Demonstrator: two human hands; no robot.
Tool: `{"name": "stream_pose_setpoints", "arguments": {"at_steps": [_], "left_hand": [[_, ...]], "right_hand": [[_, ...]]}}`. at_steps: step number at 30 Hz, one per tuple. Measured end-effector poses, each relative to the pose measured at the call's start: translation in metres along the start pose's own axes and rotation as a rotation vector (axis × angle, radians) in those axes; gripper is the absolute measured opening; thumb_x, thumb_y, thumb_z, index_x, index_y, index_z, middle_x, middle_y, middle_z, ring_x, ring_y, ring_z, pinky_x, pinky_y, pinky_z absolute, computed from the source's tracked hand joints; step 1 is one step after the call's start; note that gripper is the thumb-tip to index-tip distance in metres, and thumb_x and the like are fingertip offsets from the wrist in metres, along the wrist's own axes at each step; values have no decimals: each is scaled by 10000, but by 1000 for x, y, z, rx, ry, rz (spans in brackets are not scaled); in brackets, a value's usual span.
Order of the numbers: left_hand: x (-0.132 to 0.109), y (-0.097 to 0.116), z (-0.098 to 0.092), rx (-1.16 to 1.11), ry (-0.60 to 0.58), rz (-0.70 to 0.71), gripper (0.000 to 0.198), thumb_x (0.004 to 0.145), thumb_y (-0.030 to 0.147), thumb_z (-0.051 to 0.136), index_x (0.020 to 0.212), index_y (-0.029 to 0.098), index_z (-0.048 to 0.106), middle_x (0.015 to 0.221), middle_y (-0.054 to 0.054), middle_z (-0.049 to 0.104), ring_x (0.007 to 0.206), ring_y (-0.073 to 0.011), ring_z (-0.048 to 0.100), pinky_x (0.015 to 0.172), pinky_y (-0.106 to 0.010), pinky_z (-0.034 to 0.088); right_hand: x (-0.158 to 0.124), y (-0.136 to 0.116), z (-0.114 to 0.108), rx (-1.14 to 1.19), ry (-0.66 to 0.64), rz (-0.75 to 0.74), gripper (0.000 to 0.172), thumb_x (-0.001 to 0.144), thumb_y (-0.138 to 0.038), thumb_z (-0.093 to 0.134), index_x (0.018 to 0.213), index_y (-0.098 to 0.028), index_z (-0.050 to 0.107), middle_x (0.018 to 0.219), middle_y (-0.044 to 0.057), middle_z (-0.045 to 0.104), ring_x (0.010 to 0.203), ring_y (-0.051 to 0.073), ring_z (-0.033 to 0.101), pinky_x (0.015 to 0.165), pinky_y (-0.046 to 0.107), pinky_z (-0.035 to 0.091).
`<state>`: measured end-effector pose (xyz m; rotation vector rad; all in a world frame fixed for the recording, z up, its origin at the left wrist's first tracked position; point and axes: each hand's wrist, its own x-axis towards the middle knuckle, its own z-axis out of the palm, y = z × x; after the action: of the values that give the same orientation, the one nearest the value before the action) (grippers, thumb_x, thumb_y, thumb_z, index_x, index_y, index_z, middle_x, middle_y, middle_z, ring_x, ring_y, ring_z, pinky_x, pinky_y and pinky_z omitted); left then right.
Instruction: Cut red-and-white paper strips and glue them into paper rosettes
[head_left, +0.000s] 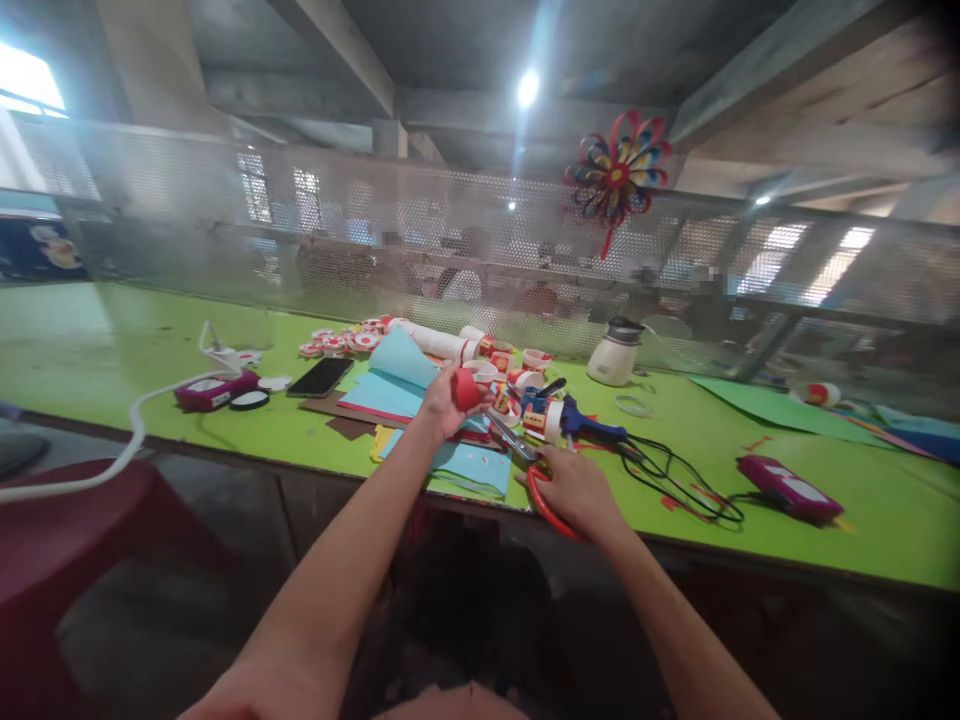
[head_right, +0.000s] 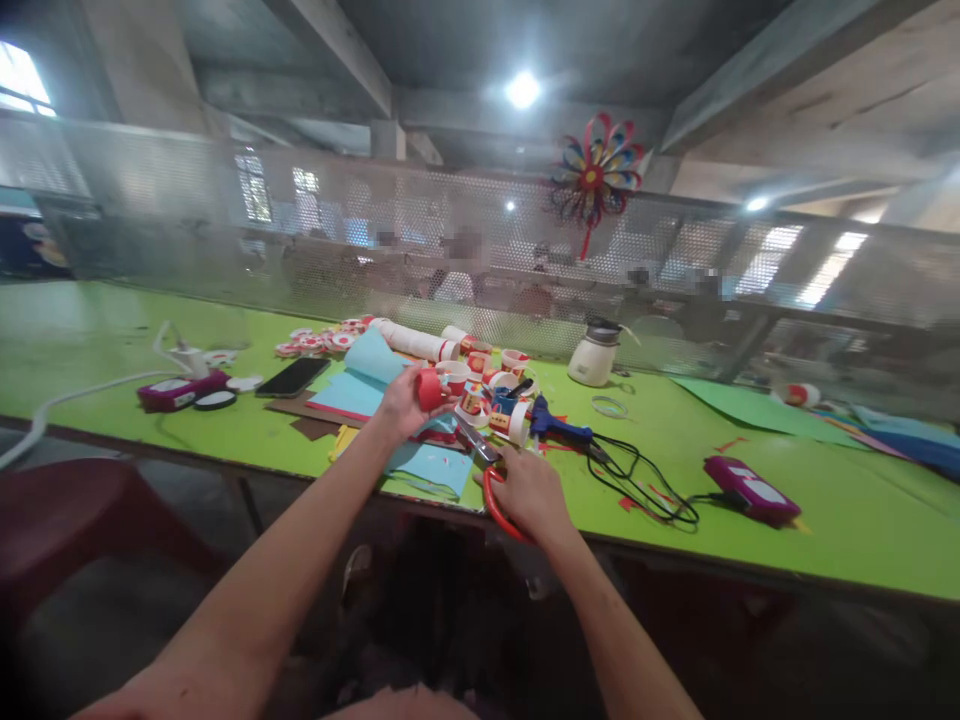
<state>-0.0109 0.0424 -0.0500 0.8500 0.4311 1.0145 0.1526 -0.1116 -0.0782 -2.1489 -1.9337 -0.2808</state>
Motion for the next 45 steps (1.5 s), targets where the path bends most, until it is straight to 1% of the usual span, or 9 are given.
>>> {"name": "stream_pose_setpoints", "arguments": {"at_steps": [4,11,18,21,24,29,36,40,45], "left_hand": [[2,-4,2,93,64,66,170,775,46,419,829,85,575,656,-88,673,655,-161,677,645,-252,543],[3,-5,5,227,158,251,135,864,190,406,907,142,524,571,-23,648,467,-145,622,364,-184,414],[3,1,16,401,162,350,161,761,288,619,731,134,583,544,-13,641,484,-135,607,432,-199,436],[10,11,27,458,136,351,170,792,278,562,706,132,575,533,-16,625,420,-113,558,379,-189,368],[17,22,34,521,69,299,98,782,184,495,743,129,567,598,-46,650,458,-132,587,407,-203,401],[22,30,13,767,86,276,79,769,140,441,750,153,517,615,-41,636,573,-171,623,579,-296,493],[34,27,-20,1010,116,364,141,644,93,615,599,195,529,581,-39,562,881,-246,604,744,-261,438],[45,22,-24,1101,67,282,197,622,95,633,526,208,503,424,-16,475,675,-249,624,668,-278,452],[51,18,-28,1182,-51,136,237,581,126,656,427,212,498,304,26,414,372,-157,478,491,-240,397]], "right_hand": [[-1,-1,-2,39,10,32,478,796,-562,540,1087,-193,627,979,125,705,896,284,645,705,319,415],[-2,-3,-3,59,30,48,486,787,-561,557,1078,-178,628,991,125,702,913,272,642,727,311,419],[-5,-5,-6,58,58,22,427,800,-506,573,1066,-178,629,988,123,699,916,270,641,727,312,425],[-5,-5,-7,63,46,33,406,801,-504,569,1029,-176,640,973,127,700,903,273,644,726,314,426],[-5,-4,-8,101,46,16,405,787,-491,587,1036,-177,645,978,121,703,908,270,644,736,308,427],[-5,4,-11,295,189,85,397,801,-455,567,1096,-199,638,976,93,713,872,237,651,727,283,433],[2,20,-12,510,466,201,392,771,-455,550,992,-156,676,848,84,726,740,221,659,690,295,464],[2,20,-11,514,473,188,378,759,-424,555,990,-150,678,816,77,723,693,211,652,670,295,469],[1,20,-11,532,469,201,402,739,-439,583,996,-146,682,823,80,723,702,218,651,671,301,479]]}}
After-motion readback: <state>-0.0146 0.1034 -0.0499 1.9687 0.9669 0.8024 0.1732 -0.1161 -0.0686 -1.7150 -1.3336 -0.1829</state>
